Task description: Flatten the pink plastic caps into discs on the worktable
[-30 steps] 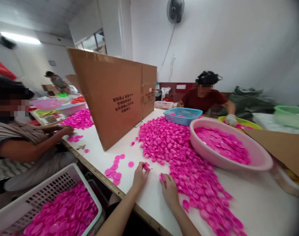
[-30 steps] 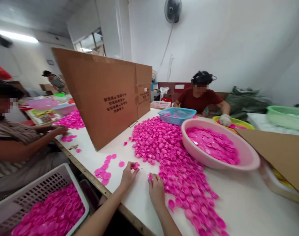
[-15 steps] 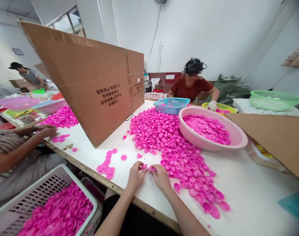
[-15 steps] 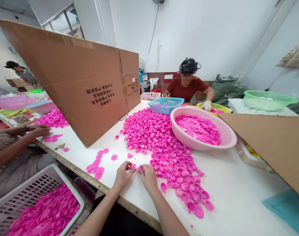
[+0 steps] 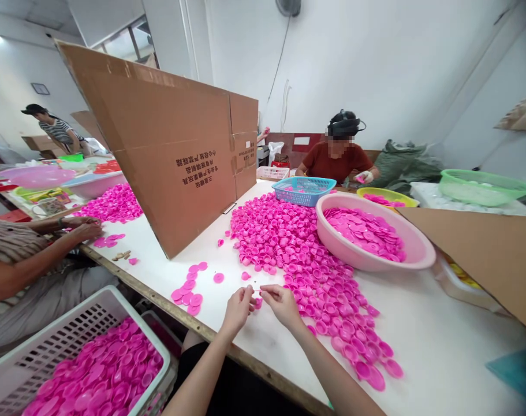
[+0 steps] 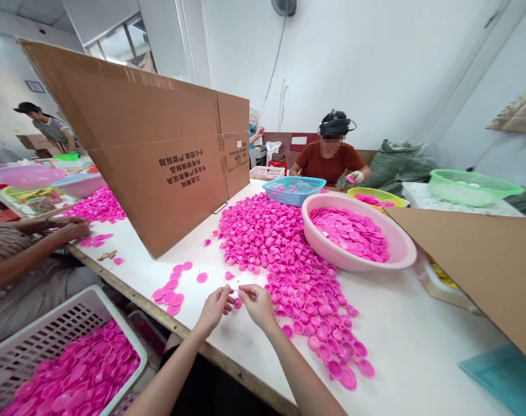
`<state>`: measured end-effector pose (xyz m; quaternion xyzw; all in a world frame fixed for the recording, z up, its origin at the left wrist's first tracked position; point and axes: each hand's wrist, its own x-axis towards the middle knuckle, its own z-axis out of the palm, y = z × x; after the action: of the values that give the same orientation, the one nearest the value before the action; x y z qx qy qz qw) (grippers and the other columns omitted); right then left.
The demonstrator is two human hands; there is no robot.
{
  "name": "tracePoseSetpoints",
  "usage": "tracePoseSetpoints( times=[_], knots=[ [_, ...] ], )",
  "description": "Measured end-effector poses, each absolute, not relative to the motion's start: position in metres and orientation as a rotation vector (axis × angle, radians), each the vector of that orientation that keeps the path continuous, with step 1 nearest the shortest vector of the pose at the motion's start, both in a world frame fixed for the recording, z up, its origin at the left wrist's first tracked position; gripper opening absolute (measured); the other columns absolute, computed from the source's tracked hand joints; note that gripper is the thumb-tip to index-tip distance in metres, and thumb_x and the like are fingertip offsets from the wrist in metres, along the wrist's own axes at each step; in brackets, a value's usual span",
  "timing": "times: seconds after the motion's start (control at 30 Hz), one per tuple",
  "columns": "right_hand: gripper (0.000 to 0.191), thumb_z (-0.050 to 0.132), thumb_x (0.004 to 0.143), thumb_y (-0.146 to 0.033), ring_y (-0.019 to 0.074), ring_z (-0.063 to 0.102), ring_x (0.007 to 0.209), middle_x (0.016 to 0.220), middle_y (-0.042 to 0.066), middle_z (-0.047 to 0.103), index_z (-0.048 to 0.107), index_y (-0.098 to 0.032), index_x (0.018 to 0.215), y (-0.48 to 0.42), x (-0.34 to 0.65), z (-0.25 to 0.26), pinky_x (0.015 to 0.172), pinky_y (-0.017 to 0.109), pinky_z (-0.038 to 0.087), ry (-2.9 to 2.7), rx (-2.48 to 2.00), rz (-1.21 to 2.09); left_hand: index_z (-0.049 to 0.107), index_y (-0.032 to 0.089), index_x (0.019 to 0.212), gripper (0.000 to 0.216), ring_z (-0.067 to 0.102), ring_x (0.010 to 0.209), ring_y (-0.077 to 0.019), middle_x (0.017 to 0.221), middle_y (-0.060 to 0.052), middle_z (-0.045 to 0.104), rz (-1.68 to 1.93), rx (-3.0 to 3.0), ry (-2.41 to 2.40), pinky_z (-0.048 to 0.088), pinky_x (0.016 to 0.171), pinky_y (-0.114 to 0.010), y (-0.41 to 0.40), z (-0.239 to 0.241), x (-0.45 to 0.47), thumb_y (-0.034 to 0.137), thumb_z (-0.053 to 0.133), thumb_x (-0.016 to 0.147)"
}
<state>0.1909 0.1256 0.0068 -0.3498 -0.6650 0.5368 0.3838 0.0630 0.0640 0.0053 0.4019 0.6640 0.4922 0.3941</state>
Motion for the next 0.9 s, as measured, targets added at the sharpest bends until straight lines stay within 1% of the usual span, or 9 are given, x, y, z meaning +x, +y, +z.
tracePoseSetpoints(
  times=[0.07, 0.13, 0.23, 0.37, 0.53, 0.67, 0.77, 0.83, 0.9],
  knots=[
    [0.022, 0.055, 0.071, -0.031, 0.0186, 0.060, 0.085, 0.093, 0.011, 0.063, 0.065, -0.013, 0.081, 0.124, 0.189, 0.012, 0.074, 0.030, 0.049, -1.774, -0.842, 1.311, 0.054, 0.012, 0.087, 0.042, 0.054, 0.057, -0.0100, 0.066, -0.003, 0.059, 1.223, 0.866, 1.491, 0.042, 0.055, -0.023, 0.068, 0.008, 0.062, 0.050, 0.044, 0.074],
    [0.023, 0.053, 0.071, -0.027, 0.0172, 0.061, 0.082, 0.098, 0.010, 0.061, 0.063, -0.014, 0.087, 0.126, 0.188, 0.011, 0.071, 0.028, 0.049, -1.775, -0.879, 1.315, 0.054, 0.011, 0.089, 0.039, 0.055, 0.056, -0.0092, 0.064, -0.001, 0.058, 1.248, 0.841, 1.436, 0.042, 0.055, -0.022, 0.071, 0.007, 0.062, 0.045, 0.053, 0.070],
    [0.032, 0.054, 0.067, -0.022, 0.0136, 0.062, 0.065, 0.090, 0.008, 0.063, 0.059, -0.014, 0.098, 0.133, 0.187, 0.002, 0.060, 0.027, 0.050, -1.738, -1.038, 1.373, 0.056, 0.013, 0.087, 0.033, 0.054, 0.056, -0.0094, 0.064, -0.001, 0.060, 1.281, 0.970, 1.579, 0.042, 0.054, -0.021, 0.072, 0.003, 0.063, 0.041, 0.053, 0.070],
    [0.020, 0.056, 0.064, -0.021, 0.0119, 0.058, 0.050, 0.061, 0.002, 0.061, 0.061, -0.013, 0.081, 0.138, 0.180, -0.011, 0.043, 0.021, 0.044, -1.706, -1.187, 1.474, 0.059, 0.016, 0.085, 0.026, 0.055, 0.061, -0.0107, 0.074, -0.002, 0.062, 1.219, 1.174, 1.838, 0.043, 0.058, -0.022, 0.072, -0.004, 0.062, 0.037, 0.047, 0.074],
    [0.011, 0.056, 0.063, -0.017, 0.0082, 0.050, 0.039, 0.046, -0.003, 0.054, 0.056, -0.012, 0.073, 0.136, 0.169, -0.009, 0.035, 0.017, 0.037, -1.526, -1.367, 1.693, 0.061, 0.015, 0.082, 0.020, 0.056, 0.073, -0.0124, 0.086, -0.005, 0.062, 1.063, 1.236, 2.029, 0.042, 0.070, -0.025, 0.076, -0.014, 0.058, 0.027, 0.047, 0.073],
    [0.005, 0.053, 0.064, -0.018, 0.0064, 0.046, 0.034, 0.040, -0.004, 0.050, 0.055, -0.013, 0.063, 0.136, 0.170, -0.009, 0.034, 0.015, 0.032, -1.643, -1.319, 1.766, 0.061, 0.017, 0.077, 0.018, 0.057, 0.067, -0.0132, 0.073, -0.002, 0.064, 0.913, 1.244, 2.049, 0.042, 0.064, -0.024, 0.080, -0.011, 0.054, 0.025, 0.047, 0.070],
    [0.012, 0.055, 0.062, -0.021, 0.0065, 0.041, 0.029, 0.033, -0.005, 0.045, 0.051, -0.015, 0.052, 0.139, 0.171, -0.016, 0.031, 0.016, 0.026, -1.842, -1.316, 1.769, 0.062, 0.017, 0.068, 0.017, 0.057, 0.061, -0.0155, 0.063, -0.003, 0.063, 0.772, 1.241, 2.073, 0.042, 0.059, -0.025, 0.088, -0.002, 0.053, 0.030, 0.051, 0.066],
    [0.013, 0.053, 0.063, -0.021, 0.0071, 0.043, 0.030, 0.034, -0.004, 0.048, 0.047, -0.017, 0.052, 0.141, 0.171, -0.022, 0.031, 0.016, 0.027, -1.868, -1.322, 1.803, 0.063, 0.017, 0.074, 0.024, 0.057, 0.072, -0.0198, 0.075, -0.007, 0.064, 0.747, 1.237, 2.149, 0.042, 0.067, -0.030, 0.097, 0.001, 0.056, 0.035, 0.048, 0.069],
    [0.012, 0.050, 0.064, -0.020, 0.0075, 0.046, 0.032, 0.037, -0.003, 0.051, 0.044, -0.018, 0.054, 0.144, 0.171, -0.023, 0.032, 0.015, 0.027, -1.886, -1.298, 1.866, 0.059, 0.015, 0.089, 0.030, 0.051, 0.091, -0.0242, 0.095, -0.012, 0.060, 0.731, 1.294, 2.280, 0.037, 0.078, -0.037, 0.107, 0.001, 0.062, 0.035, 0.042, 0.075]
  ],
)
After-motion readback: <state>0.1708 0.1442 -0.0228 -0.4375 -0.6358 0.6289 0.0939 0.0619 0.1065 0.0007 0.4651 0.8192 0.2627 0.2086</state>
